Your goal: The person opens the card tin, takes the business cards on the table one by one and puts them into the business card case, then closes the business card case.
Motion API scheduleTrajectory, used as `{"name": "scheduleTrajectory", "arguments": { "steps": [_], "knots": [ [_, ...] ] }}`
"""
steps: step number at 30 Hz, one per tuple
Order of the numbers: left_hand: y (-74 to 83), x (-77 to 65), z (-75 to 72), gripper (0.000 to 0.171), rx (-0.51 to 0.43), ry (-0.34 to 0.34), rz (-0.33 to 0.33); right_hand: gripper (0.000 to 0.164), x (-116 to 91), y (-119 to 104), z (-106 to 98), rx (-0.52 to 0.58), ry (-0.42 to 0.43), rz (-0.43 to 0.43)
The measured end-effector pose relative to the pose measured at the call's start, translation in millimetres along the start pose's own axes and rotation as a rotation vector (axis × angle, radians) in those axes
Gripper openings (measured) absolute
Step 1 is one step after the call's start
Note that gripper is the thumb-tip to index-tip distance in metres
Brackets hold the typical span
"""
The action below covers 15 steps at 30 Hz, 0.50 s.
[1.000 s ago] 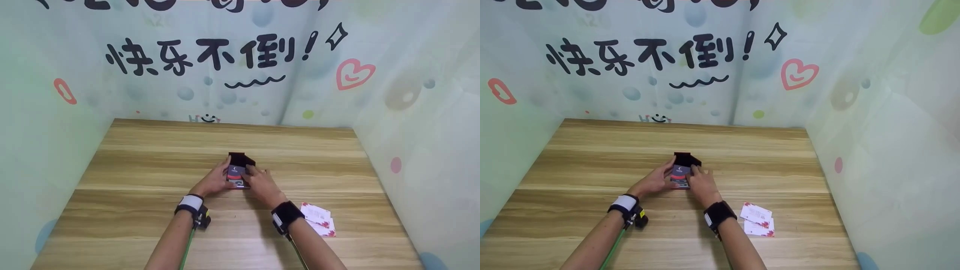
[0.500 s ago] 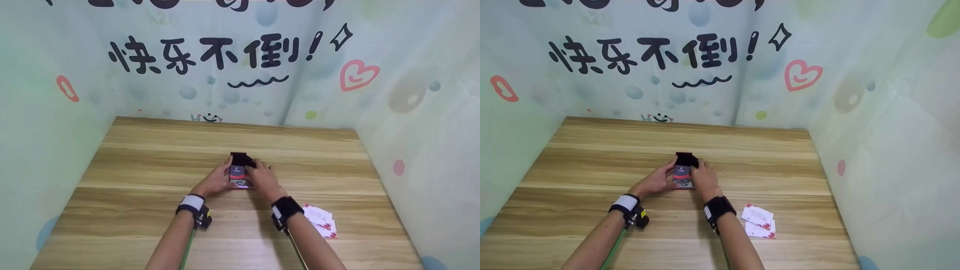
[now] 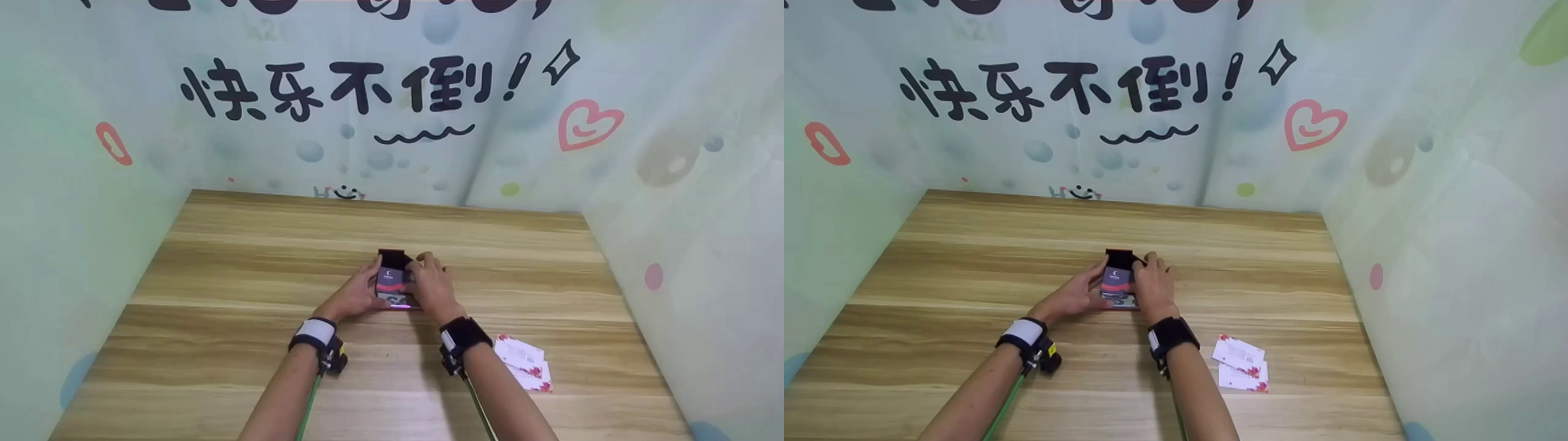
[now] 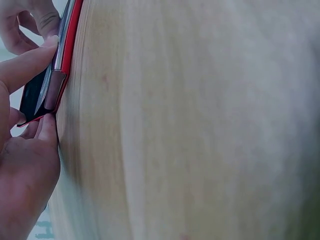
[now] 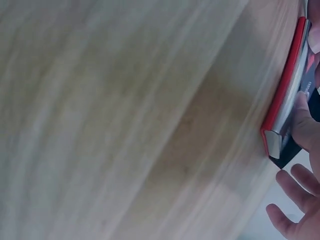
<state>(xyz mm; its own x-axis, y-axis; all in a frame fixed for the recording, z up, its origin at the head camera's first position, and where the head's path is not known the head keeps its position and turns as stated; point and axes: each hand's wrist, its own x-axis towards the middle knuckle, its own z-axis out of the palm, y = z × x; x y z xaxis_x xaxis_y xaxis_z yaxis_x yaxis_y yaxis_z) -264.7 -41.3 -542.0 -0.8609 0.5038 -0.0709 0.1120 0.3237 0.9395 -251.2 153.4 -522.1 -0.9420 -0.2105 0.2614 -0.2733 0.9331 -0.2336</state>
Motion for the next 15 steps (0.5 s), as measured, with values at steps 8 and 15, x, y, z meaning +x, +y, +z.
{"name": "scheduleTrajectory", "arguments": {
  "steps": [8, 15],
  "knots": [
    [-0.5, 0.9, 2.2, 0.11, -0.015, -0.006, 0.005, 0.039, 2.8, 8.6, 2.6, 0.001, 0.033, -0.016],
    [-0.5, -0.3, -0.2, 0.11, -0.042, -0.005, -0.015, 0.037, -0.9, 12.6, 4.3, -0.003, 0.079, -0.085]
  ]
}}
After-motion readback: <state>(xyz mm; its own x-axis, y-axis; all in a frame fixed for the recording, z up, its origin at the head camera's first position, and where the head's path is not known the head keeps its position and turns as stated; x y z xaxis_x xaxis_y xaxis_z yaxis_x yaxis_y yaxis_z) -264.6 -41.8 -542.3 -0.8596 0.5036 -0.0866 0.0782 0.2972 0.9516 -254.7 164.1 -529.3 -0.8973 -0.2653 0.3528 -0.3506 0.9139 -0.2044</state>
